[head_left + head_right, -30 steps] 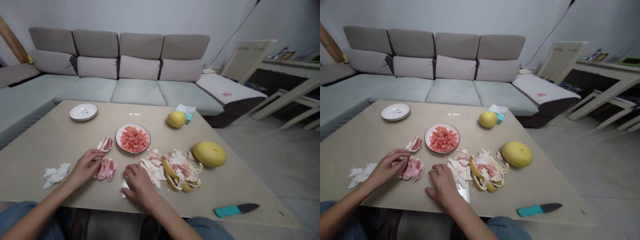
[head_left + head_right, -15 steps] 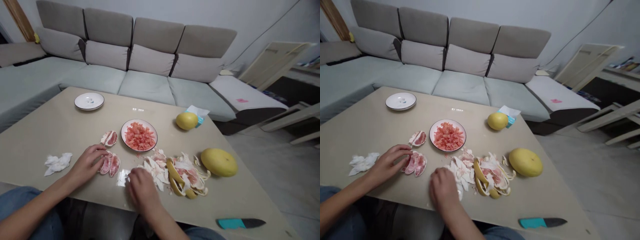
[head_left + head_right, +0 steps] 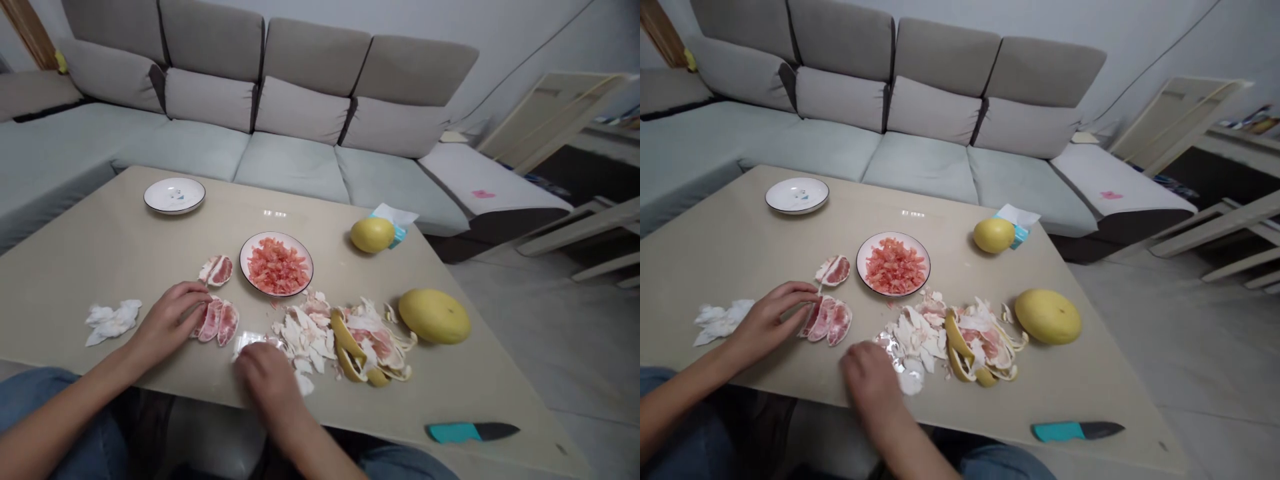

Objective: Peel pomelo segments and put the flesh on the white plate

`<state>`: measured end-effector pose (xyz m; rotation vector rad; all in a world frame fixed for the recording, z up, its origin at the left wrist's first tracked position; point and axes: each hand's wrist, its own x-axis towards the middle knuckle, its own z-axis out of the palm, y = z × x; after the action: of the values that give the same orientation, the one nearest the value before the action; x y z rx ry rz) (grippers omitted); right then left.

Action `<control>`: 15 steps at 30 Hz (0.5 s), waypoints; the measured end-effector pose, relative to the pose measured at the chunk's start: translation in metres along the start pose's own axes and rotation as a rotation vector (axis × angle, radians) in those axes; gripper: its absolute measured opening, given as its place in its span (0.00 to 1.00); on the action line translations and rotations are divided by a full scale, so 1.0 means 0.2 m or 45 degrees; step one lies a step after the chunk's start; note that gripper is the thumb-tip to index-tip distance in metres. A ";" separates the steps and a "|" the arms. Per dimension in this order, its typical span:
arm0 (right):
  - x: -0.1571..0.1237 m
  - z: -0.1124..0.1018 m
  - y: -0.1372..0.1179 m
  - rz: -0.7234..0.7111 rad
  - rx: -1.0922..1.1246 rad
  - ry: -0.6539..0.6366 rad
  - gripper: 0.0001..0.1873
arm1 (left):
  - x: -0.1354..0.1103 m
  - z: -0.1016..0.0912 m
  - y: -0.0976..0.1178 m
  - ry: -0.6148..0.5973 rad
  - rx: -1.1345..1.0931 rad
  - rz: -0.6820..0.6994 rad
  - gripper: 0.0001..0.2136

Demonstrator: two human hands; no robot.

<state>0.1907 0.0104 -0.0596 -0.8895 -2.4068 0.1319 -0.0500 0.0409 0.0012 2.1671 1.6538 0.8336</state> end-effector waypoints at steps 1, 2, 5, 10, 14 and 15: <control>0.01 0.08 -0.09 -0.078 0.015 -0.066 0.04 | 0.00 0.00 0.00 0.004 -0.004 -0.008 0.12; 0.03 0.16 -0.17 -0.145 0.009 -0.134 0.04 | 0.00 0.01 0.01 0.010 -0.003 -0.013 0.12; 0.07 0.31 -0.25 -0.171 -0.082 -0.223 0.05 | -0.01 0.01 0.01 0.023 0.016 -0.007 0.12; 0.02 0.14 0.05 0.145 -0.254 -0.133 0.09 | -0.02 0.00 0.01 0.040 0.033 0.041 0.13; -0.04 -0.11 0.27 0.464 -0.373 0.028 0.12 | 0.00 -0.06 0.00 0.040 0.086 0.058 0.13; -0.04 -0.14 0.28 0.482 -0.364 0.053 0.14 | 0.00 -0.10 -0.02 0.041 0.114 0.054 0.13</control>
<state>0.2430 0.0451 -0.0548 -1.4595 -2.2265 -0.0914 -0.0641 0.0405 0.0149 2.2680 1.6967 0.8250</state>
